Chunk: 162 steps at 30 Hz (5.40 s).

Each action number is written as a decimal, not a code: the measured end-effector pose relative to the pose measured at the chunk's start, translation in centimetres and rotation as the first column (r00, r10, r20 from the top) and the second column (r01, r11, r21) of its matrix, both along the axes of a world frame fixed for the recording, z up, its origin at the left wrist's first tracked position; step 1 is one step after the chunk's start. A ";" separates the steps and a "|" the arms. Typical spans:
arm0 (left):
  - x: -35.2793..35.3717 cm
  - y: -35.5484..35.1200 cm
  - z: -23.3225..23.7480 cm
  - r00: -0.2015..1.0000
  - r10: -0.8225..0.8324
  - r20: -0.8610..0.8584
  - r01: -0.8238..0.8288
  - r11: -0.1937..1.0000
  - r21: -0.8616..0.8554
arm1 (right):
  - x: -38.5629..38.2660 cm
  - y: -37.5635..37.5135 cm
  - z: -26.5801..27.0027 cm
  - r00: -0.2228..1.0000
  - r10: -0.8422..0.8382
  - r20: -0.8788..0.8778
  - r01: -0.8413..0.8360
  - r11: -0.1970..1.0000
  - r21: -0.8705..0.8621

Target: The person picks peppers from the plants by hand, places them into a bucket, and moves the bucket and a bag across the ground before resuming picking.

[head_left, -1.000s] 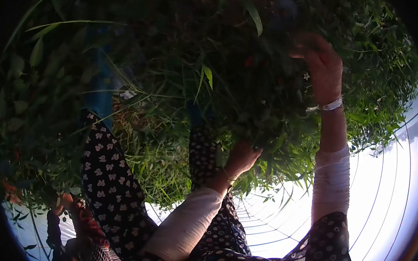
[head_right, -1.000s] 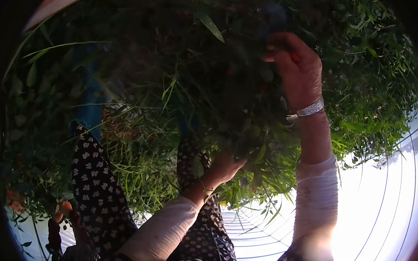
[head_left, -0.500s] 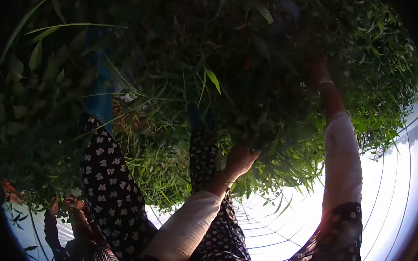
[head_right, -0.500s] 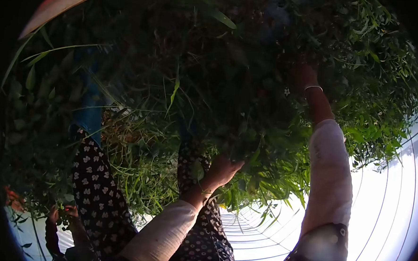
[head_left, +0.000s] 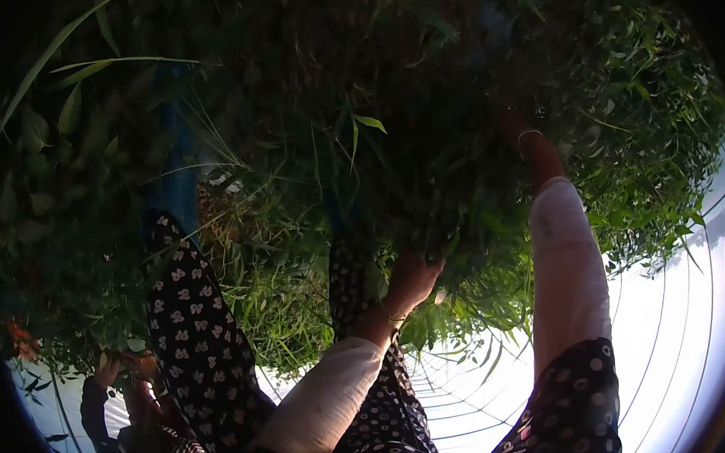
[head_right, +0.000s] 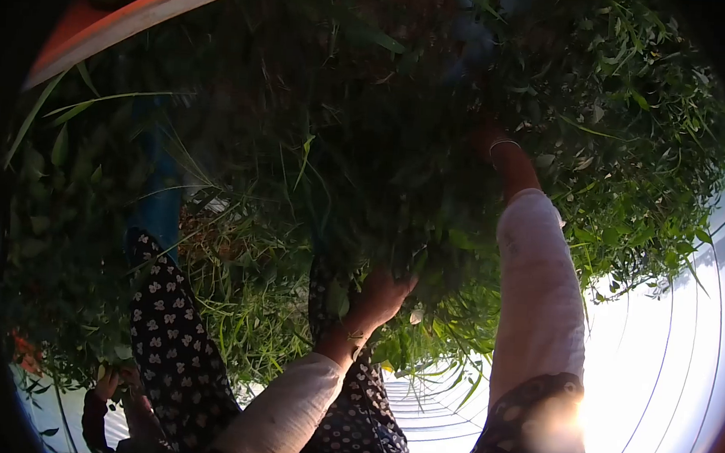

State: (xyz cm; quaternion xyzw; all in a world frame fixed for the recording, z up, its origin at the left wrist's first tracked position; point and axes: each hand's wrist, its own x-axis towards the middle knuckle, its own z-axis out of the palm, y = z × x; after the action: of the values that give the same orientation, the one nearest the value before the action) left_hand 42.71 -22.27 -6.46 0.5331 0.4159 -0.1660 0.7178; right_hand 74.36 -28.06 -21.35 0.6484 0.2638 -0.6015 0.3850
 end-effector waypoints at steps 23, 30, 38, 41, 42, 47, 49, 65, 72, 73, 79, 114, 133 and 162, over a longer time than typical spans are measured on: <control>1.2 3.4 0.2 0.966 -0.208 -0.151 0.132 0.906 -0.402 | -1.7 2.2 1.8 0.928 -0.340 0.154 0.329 0.940 0.091; 1.1 2.5 0.2 0.980 -0.101 -0.170 0.054 0.964 -0.260 | -1.3 0.7 0.1 0.961 -0.251 0.117 0.246 0.968 0.054; 2.0 4.2 0.8 0.975 -0.120 -0.186 0.039 0.922 -0.386 | -0.6 -0.6 0.0 0.967 -0.237 0.097 0.235 0.971 0.037; 1.5 3.7 0.6 0.981 -0.187 -0.051 0.165 0.943 -0.289 | -0.1 -1.0 0.1 0.962 -0.259 0.083 0.256 0.966 0.041; 1.2 2.9 0.3 0.981 -0.189 -0.052 0.166 0.942 -0.291 | 0.0 -1.1 0.1 0.962 -0.263 0.068 0.261 0.965 0.039; 0.4 1.6 -0.1 0.989 -0.108 -0.101 0.088 0.979 -0.185 | -1.5 -4.7 0.8 0.559 -0.818 0.138 0.779 0.575 0.251; 1.0 3.0 0.1 0.981 -0.154 -0.122 0.113 0.951 -0.288 | -0.5 -5.0 0.3 0.577 -0.809 0.115 0.776 0.586 0.233; 1.3 2.5 0.3 0.977 -0.048 -0.208 -0.017 0.954 -0.300 | 1.0 -0.8 0.9 0.946 -0.103 0.308 0.133 0.988 -0.079; -0.2 -1.1 -0.2 0.981 -0.149 -0.125 0.116 0.964 -0.239 | 0.3 -4.2 4.3 0.722 -0.495 0.483 0.368 0.866 0.338; -0.2 -1.5 -0.3 0.982 -0.068 -0.175 0.018 0.963 -0.270 | 0.4 -5.1 4.0 0.684 -0.594 0.423 0.432 0.797 0.422; -0.2 -0.6 -0.7 0.988 -0.099 -0.119 0.075 0.979 -0.191 | 2.2 -8.9 1.9 0.152 -0.982 -0.114 0.792 0.052 0.609; 7.2 0.5 10.2 0.753 -0.654 -0.068 0.536 0.551 0.639 | -8.4 20.0 18.5 0.344 -0.839 -0.421 0.874 0.122 0.471; 12.0 0.9 12.6 0.841 0.366 0.400 -0.305 0.929 -0.208 | -3.1 11.6 18.4 0.993 -0.108 0.044 0.066 0.829 0.556; 12.7 5.9 12.7 0.857 0.436 0.274 -0.119 0.685 -0.718 | -4.2 8.3 11.6 0.611 0.777 -0.148 -0.760 0.629 0.163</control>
State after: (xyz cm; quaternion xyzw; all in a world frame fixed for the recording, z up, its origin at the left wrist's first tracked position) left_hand 55.44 -16.35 6.26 0.1850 0.2374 -0.0721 0.9509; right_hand 70.12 -19.77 -9.73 0.4226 0.5793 -0.4297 0.5487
